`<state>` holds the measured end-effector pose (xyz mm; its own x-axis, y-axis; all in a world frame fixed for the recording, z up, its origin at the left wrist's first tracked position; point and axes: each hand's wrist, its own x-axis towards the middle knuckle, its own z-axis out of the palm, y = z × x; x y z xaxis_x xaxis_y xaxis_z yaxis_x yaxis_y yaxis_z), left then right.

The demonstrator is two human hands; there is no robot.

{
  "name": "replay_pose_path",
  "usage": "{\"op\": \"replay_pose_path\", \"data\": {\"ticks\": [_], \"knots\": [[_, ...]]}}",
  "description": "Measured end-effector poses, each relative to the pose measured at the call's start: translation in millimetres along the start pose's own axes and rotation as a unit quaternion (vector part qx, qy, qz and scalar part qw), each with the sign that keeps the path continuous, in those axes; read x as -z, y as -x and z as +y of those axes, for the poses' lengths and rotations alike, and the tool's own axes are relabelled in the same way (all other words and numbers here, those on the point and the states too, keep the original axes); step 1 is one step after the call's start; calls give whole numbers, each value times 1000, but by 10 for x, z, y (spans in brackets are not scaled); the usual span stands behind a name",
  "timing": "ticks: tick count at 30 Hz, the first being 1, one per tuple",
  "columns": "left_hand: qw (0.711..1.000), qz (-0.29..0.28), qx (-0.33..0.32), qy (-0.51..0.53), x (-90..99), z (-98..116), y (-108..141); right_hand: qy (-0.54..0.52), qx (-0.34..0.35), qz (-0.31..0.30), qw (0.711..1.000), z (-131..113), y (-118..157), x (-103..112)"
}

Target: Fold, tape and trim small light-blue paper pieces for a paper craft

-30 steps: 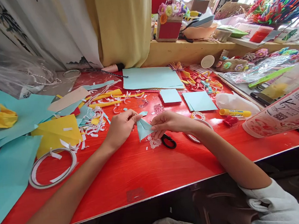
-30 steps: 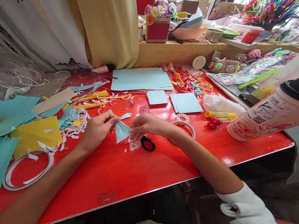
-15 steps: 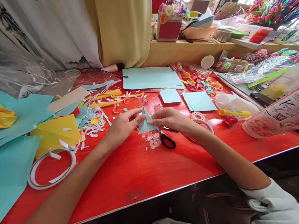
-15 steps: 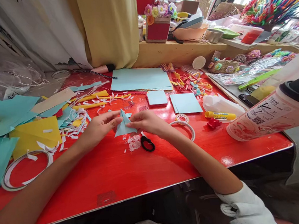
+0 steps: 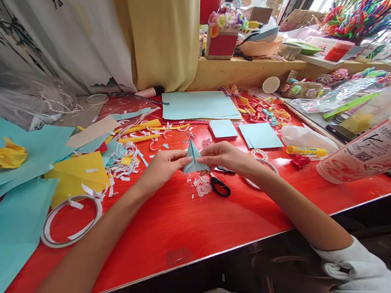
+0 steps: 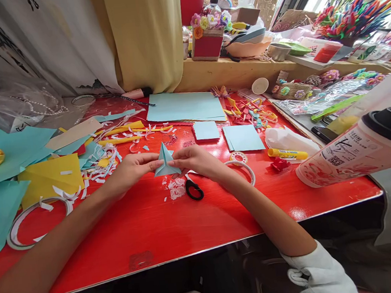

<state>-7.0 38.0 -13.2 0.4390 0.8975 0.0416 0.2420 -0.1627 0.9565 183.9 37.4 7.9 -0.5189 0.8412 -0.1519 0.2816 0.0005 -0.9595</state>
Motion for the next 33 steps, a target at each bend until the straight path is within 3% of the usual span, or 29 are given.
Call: {"op": "replay_pose_path", "data": {"ticks": [3, 8, 17, 21, 27, 33], "knots": [[1000, -16, 5, 23, 6, -5, -3, 8, -3, -6, 1000, 13, -7, 19], [1000, 21, 6, 8, -8, -34, -11, -3, 7, -31, 999, 50, -24, 19], [999, 13, 3, -49, -36, -2, 29, 22, 8, 12, 1000, 66, -31, -51], [995, 46, 3, -90, -30, 23, 32, 43, 20, -6, 999, 125, -50, -48], [995, 91, -15, -49, -60, 1, 27, 89, 33, -48, 994, 103, -25, -81], [992, 83, 18, 93, -58, -45, 14, 29, 10, -49, 998, 72, -8, -115]]}}
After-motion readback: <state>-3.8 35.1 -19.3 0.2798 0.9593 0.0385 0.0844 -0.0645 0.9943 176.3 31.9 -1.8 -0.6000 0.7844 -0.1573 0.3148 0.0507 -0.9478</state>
